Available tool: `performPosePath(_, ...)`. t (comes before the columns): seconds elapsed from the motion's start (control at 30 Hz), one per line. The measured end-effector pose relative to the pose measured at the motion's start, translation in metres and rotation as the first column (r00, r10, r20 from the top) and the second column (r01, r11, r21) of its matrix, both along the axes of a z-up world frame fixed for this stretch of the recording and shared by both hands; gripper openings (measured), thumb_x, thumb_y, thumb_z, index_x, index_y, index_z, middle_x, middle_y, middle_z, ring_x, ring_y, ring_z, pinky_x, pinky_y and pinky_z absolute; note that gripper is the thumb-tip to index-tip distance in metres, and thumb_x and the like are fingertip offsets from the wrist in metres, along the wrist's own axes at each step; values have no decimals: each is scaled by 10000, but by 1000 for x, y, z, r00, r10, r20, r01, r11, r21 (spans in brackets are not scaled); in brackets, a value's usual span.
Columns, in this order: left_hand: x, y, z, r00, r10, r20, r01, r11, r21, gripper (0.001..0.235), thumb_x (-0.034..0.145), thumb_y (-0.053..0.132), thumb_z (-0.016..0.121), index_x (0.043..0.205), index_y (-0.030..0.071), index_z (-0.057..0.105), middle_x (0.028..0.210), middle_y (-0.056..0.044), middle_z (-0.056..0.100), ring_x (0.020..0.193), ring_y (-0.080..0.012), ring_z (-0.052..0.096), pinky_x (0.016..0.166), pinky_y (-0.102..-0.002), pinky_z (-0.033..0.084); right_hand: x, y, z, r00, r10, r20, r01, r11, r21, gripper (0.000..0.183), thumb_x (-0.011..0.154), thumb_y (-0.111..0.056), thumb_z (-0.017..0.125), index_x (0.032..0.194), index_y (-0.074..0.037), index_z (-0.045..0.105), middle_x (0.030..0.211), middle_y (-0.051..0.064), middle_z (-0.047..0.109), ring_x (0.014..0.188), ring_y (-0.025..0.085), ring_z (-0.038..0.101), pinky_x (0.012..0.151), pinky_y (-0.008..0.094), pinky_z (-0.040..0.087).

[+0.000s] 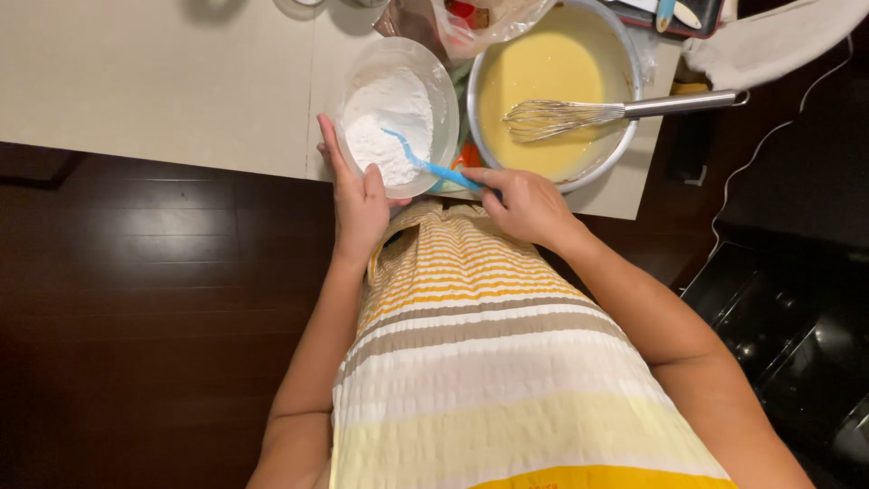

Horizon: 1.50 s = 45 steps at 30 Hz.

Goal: The person pours oil from a measuring cup into a bowl of batter and whisks it, then uses a spatula to add flour and whisks the mixture together.

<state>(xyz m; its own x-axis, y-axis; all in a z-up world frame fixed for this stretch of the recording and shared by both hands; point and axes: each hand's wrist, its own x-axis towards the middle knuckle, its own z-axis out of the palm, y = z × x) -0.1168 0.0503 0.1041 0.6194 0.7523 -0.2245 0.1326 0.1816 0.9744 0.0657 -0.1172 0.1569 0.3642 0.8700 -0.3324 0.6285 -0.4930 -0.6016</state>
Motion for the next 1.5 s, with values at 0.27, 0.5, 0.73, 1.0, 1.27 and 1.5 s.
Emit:
performPosePath(0.27,14,-34,20,991,28,127,0,977,-215,860,1004,-74,361,1636,272,-109,1678,-269,115,1296,-402,574,734,-391,658,37,-41,3,949,-213,-231,186,974,-132,349,931,-193,646,1268,-180,735,748,45,691,635,135,559,613,318,486)
performPosePath(0.5,21,-51,15,986,72,150,-51,989,-138,865,1020,-85,352,1645,276,-125,1675,-238,226,1229,-354,633,738,-402,662,80,-100,7,904,-289,-314,292,956,-40,342,955,-164,646,1283,-110,727,756,13,658,665,70,555,607,255,467)
performPosePath(0.73,16,-52,3,987,120,102,-101,979,-179,879,1001,-69,353,1623,307,-141,1665,-238,200,1175,-373,656,703,-410,659,117,-138,20,898,-392,-199,403,915,17,326,969,-160,651,1283,-114,729,793,26,663,702,73,603,604,257,458)
performPosePath(1.0,14,-53,2,988,97,117,-75,981,-176,874,1001,-76,348,1628,303,-129,1667,-239,195,1170,-380,666,696,-405,657,110,-133,-17,744,-317,588,197,945,260,254,943,-118,753,1189,-176,780,907,82,726,783,298,679,656,410,524)
performPosePath(1.27,14,-53,13,991,35,130,-28,998,-58,848,1013,-82,348,1639,259,-112,1710,-264,72,1285,-404,609,734,-395,658,105,-139,-13,590,-333,736,94,933,347,197,901,-95,793,1090,-150,780,887,59,705,807,267,686,690,410,525)
performPosePath(1.5,14,-51,10,1000,22,4,-22,996,86,821,1050,-58,395,1661,247,-60,1684,-355,-145,1567,-499,261,754,-374,657,93,-121,28,860,-210,466,-5,908,419,190,970,-92,779,1157,-117,758,974,69,727,825,240,680,722,365,535)
